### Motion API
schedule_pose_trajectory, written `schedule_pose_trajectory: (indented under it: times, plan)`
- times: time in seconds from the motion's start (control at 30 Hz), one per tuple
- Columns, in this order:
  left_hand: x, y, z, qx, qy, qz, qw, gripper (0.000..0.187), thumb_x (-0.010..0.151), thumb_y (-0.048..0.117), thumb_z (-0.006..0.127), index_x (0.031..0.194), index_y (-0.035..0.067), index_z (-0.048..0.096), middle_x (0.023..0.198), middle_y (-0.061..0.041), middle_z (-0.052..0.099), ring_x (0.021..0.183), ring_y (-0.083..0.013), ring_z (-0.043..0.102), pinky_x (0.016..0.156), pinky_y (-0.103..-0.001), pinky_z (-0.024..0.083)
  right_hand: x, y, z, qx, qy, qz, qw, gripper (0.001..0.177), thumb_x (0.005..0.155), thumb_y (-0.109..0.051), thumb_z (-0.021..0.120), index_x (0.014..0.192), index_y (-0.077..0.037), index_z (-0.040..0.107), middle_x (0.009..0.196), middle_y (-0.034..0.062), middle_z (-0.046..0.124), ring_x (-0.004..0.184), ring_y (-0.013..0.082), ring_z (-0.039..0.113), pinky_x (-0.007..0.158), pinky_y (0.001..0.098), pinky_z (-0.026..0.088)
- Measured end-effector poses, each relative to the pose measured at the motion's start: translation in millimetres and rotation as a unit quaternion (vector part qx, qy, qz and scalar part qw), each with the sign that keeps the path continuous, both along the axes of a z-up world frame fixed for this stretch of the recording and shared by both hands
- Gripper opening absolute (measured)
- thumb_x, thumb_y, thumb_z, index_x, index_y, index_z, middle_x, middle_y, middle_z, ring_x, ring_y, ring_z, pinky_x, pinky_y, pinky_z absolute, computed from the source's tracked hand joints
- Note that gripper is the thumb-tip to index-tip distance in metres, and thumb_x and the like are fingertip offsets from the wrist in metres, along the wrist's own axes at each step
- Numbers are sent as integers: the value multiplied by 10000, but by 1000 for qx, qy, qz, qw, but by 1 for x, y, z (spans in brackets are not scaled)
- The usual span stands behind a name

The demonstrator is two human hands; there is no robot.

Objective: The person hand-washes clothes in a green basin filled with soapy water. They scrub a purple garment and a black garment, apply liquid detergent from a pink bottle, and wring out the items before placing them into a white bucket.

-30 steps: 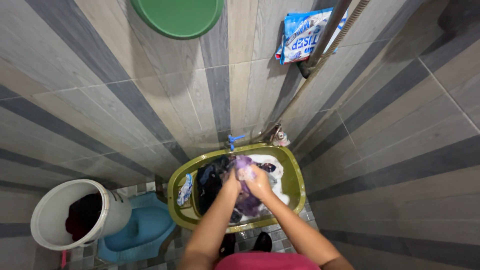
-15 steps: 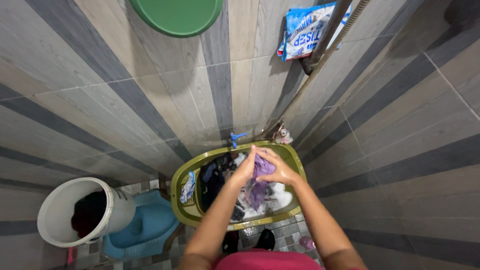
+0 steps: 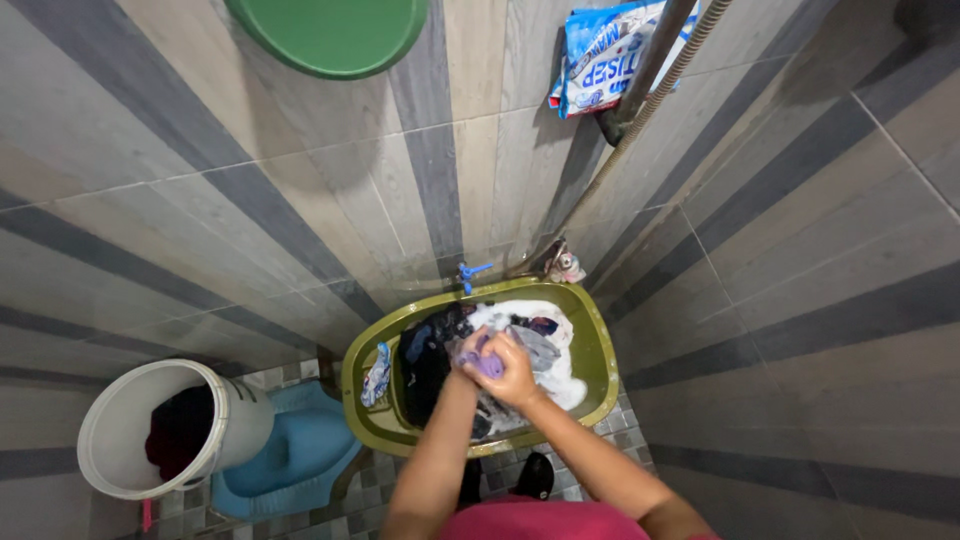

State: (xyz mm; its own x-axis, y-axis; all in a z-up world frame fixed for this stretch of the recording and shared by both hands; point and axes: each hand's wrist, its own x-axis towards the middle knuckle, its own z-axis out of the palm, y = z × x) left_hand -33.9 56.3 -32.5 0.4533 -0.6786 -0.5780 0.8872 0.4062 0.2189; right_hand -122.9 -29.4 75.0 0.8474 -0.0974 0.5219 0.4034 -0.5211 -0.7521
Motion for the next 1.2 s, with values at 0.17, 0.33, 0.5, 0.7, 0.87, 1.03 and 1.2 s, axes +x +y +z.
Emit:
schedule_pose_trajectory:
  times: [0.17,0.33,0.5,0.7,0.87,1.03,1.2]
  plan:
    - [-26,-32,4,399,-230,62,886,577,1028,512,479,1070,-12,716,1022,-203,759,909,-324,707,821,-467,556,28,-24,-74,388,328,-198,838,293,854,-359,678,960,-106,778,804,48,738,702,200,654,675,369,526]
    - [-40,-42,12,575,-342,-52,741,636,1009,542,494,1066,-32,761,993,-281,772,907,-352,739,802,-465,541,55,-72,-82,568,579,-1,585,415,814,-492,718,929,-94,716,823,83,721,701,255,658,685,412,547]
    - [-32,-42,14,356,-406,-70,839,844,930,761,382,1274,47,673,1218,-203,731,1175,-319,668,986,-392,509,66,-99,-63,491,497,200,687,230,867,-216,755,1034,-77,680,972,64,722,877,191,713,858,378,585]
    - [28,-22,11,158,-71,-51,984,813,965,729,392,1256,22,671,1191,-206,715,1133,-302,660,970,-394,497,45,-59,-10,397,341,17,852,96,876,-110,756,936,-38,735,859,41,740,783,163,656,757,324,533]
    - [48,-26,7,169,-84,-19,982,732,988,660,439,1205,8,691,1123,-195,732,1052,-289,682,914,-395,513,8,-40,-18,130,200,33,971,168,955,-150,699,832,-38,721,779,0,671,737,133,606,695,314,508]
    - [-4,-68,20,460,-316,-39,829,655,1010,591,486,1154,-7,711,1055,-184,750,970,-275,704,858,-396,529,49,-84,-71,229,274,-207,911,363,1058,-336,629,867,-38,708,753,56,642,685,188,569,683,352,483]
    - [-29,-61,50,351,-387,-103,846,575,991,538,538,1153,13,709,1035,-125,762,938,-232,715,845,-373,545,57,-108,-62,591,382,-70,707,410,898,-482,628,1037,-113,744,881,39,728,766,209,652,712,380,537]
